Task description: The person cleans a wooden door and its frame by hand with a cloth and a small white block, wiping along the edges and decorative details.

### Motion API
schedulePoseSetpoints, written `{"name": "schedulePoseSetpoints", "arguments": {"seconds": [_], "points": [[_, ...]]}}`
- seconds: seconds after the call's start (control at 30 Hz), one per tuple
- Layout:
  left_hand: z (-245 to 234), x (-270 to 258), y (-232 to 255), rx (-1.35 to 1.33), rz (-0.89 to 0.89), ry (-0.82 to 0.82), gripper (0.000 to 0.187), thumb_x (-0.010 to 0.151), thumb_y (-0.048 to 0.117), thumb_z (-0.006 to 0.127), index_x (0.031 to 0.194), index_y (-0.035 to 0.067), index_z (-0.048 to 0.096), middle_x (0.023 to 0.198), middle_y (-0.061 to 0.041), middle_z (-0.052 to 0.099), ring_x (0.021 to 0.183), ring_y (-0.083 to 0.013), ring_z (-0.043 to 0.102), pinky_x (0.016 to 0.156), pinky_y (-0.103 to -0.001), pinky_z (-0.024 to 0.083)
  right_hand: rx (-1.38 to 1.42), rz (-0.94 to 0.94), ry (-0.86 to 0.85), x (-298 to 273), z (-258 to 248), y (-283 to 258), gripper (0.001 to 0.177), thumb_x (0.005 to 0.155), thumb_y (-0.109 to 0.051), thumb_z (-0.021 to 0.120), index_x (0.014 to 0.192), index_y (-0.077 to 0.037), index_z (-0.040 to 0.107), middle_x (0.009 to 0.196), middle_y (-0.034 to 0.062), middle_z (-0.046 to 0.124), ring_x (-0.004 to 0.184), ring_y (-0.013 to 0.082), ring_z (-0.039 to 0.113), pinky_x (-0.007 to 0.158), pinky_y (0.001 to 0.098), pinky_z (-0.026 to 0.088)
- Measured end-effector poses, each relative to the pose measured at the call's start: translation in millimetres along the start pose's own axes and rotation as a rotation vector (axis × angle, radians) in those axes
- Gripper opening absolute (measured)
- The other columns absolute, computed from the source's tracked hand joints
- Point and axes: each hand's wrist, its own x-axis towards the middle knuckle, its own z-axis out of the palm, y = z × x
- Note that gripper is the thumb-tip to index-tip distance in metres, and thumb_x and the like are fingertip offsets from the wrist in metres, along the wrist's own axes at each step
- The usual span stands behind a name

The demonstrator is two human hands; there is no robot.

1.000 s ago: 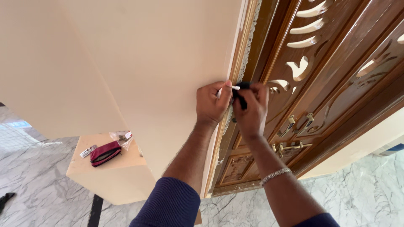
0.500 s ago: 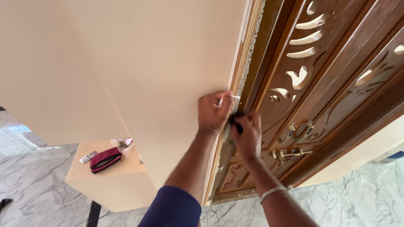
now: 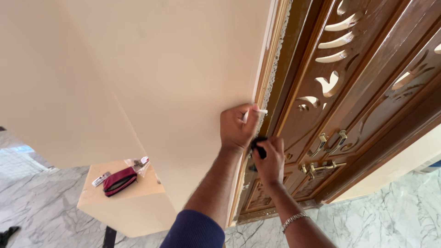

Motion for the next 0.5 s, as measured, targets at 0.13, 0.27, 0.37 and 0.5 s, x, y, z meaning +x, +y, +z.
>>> {"name": "schedulePoseSetpoints", "arguments": {"seconds": [0.13,0.27,0.37,0.5], "points": [[-1.9,-1.3,4.2,-0.069,0.064,0.020,0.043,0.098,0.039,0.060,0.074,0.005,0.068,0.053,-0.007,0.049,0.048,-0.0131,0.047,0.049,-0.033,0.038,0.063,-0.066,0.105,22.8,-8.3,-18.9,0.025,0.077,0.003,0.076,0.100,-0.003,0.070,0.117,0.0155,0.056,0.106,0.0321,0.064,0.088,0.0410,0.057],[-2.1,1.6,5.8,-0.054,0.046,0.010,0.046,0.099,0.040,0.060,0.069,0.005,0.064,0.051,-0.006,0.047,0.047,-0.0141,0.045,0.048,-0.033,0.036,0.073,-0.051,0.083,12.1,1.4,-9.1,0.023,0.077,0.002,0.075,0.098,-0.005,0.070,0.120,0.0151,0.056,0.106,0.0313,0.066,0.088,0.0389,0.059],[-3.0,-0.4,5.8,-0.041,0.013,-0.017,0.047,0.099,0.039,0.060,0.068,0.004,0.063,0.051,-0.006,0.045,0.047,-0.0141,0.043,0.048,-0.034,0.035,0.000,0.057,-0.028,-9.3,4.3,2.9,0.023,0.073,0.002,0.076,0.094,-0.004,0.071,0.115,0.0146,0.057,0.102,0.0323,0.066,0.086,0.0407,0.057],[-3.2,0.6,7.3,-0.027,-0.022,-0.038,0.045,0.098,0.039,0.061,0.069,0.005,0.065,0.050,-0.006,0.043,0.047,-0.0142,0.041,0.047,-0.034,0.033,-0.011,0.112,-0.091,-4.4,-5.3,-3.3,0.022,0.073,0.001,0.077,0.094,-0.004,0.071,0.112,0.0122,0.059,0.102,0.0306,0.066,0.086,0.0414,0.056]]}}
